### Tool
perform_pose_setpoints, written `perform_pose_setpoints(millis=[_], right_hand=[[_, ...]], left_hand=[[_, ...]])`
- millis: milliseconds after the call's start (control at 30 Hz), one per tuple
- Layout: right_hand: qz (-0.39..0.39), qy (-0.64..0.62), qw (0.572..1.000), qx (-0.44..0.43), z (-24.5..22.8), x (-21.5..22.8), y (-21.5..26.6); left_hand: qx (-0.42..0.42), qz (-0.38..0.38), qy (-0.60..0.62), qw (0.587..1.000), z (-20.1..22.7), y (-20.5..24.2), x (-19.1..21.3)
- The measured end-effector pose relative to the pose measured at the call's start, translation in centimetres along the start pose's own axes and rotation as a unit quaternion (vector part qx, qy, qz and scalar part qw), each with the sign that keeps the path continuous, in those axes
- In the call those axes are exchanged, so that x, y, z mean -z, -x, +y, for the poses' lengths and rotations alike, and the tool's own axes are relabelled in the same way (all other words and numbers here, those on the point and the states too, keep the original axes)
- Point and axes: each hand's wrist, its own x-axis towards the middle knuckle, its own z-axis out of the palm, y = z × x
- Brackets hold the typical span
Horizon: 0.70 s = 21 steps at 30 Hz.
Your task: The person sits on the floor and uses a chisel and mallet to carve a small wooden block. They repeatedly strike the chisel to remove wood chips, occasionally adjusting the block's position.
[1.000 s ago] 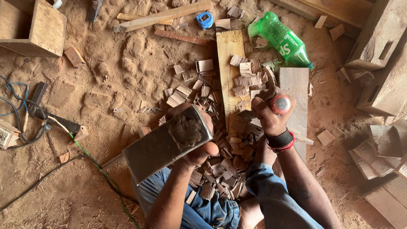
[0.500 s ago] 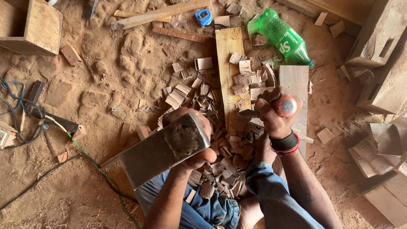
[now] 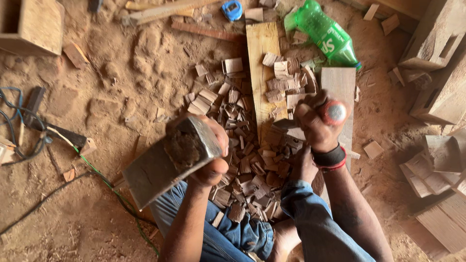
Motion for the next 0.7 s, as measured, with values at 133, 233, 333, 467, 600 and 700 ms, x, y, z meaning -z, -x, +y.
perform_pose_setpoints(millis=[133,233,333,467,600,700], right_hand=[[0.020,-0.079,0.997,0.007,-0.5,0.4,0.1],[0.011,-0.112,0.994,0.011,-1.6,0.7,0.0],[0.007,-0.112,0.994,0.009,-1.7,0.5,-0.2],[0.007,-0.047,0.999,-0.009,-0.7,0.3,0.2],[-0.020,0.001,0.998,0.052,1.8,-0.1,0.3],[-0.040,0.102,0.992,0.063,3.9,-0.4,1.0]], left_hand=[[0.018,0.006,0.026,0.999,0.3,-0.2,0.3],[0.014,0.020,0.057,0.998,0.4,-0.2,0.2],[0.023,0.021,0.058,0.998,0.2,0.1,0.2],[0.033,0.009,0.020,0.999,0.0,0.5,0.3],[0.047,-0.018,0.001,0.999,-0.2,0.8,0.4],[0.063,-0.019,-0.004,0.998,-0.2,1.1,0.4]])
